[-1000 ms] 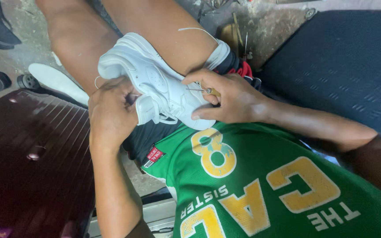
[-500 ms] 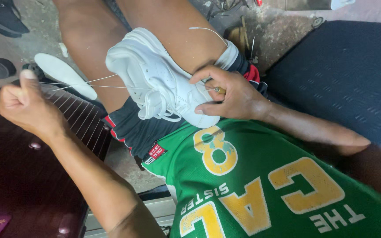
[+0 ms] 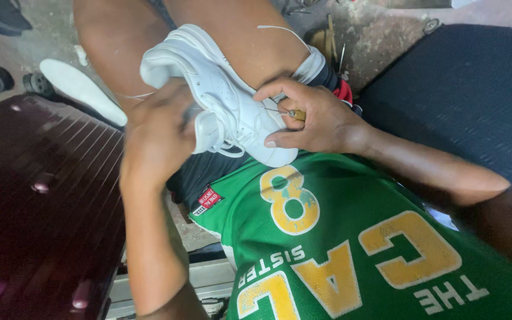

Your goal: The person holds a white sneaker on their lap and repeatedly inserts a needle with thread into the shoe's upper, pulling the thread through to stitch the material. The hands reposition the shoe and thread multiple times while continuing the sewing action.

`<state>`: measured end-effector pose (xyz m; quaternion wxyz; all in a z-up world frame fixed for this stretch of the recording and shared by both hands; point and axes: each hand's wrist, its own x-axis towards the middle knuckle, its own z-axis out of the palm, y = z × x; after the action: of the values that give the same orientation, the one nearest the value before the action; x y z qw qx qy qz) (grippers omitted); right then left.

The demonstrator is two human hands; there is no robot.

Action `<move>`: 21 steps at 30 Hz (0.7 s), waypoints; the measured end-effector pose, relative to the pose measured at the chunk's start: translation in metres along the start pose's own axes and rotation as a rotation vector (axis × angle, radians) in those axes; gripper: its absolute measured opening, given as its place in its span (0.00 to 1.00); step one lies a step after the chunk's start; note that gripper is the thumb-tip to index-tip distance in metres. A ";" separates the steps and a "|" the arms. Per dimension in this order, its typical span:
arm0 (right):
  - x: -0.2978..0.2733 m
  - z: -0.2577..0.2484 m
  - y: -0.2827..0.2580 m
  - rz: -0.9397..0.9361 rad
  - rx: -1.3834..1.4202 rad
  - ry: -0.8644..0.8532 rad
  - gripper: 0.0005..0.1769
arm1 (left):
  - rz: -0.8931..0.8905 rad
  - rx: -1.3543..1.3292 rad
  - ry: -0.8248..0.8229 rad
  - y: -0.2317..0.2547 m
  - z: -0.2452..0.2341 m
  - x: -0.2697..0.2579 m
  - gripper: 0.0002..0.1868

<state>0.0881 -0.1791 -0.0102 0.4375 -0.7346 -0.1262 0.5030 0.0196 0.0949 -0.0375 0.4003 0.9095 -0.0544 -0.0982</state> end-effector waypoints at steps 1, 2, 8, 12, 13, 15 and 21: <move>0.002 -0.002 -0.002 0.000 -0.026 -0.017 0.39 | -0.041 0.010 -0.057 0.002 0.000 0.005 0.14; 0.001 -0.003 -0.004 0.012 -0.041 -0.017 0.40 | -0.066 0.013 -0.132 0.001 0.001 0.011 0.12; -0.014 -0.038 -0.004 -0.057 -0.495 -0.083 0.58 | -0.046 -0.001 -0.196 -0.009 0.010 0.012 0.13; -0.022 -0.059 -0.009 0.060 -0.844 -0.175 0.56 | -0.112 -0.054 -0.240 -0.017 0.012 0.006 0.15; -0.020 -0.060 -0.008 -0.205 -0.814 -0.034 0.53 | -0.117 -0.076 -0.219 -0.017 0.014 0.004 0.14; -0.015 -0.052 -0.003 -0.454 -0.735 0.116 0.50 | -0.113 -0.118 -0.181 -0.015 0.016 0.005 0.13; 0.008 -0.031 0.011 -0.332 -0.529 0.011 0.43 | -0.156 -0.565 0.056 0.000 0.022 0.002 0.12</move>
<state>0.1148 -0.1968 -0.0203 0.3079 -0.7950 -0.3687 0.3704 0.0165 0.0794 -0.0522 0.6303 0.7658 0.0563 -0.1147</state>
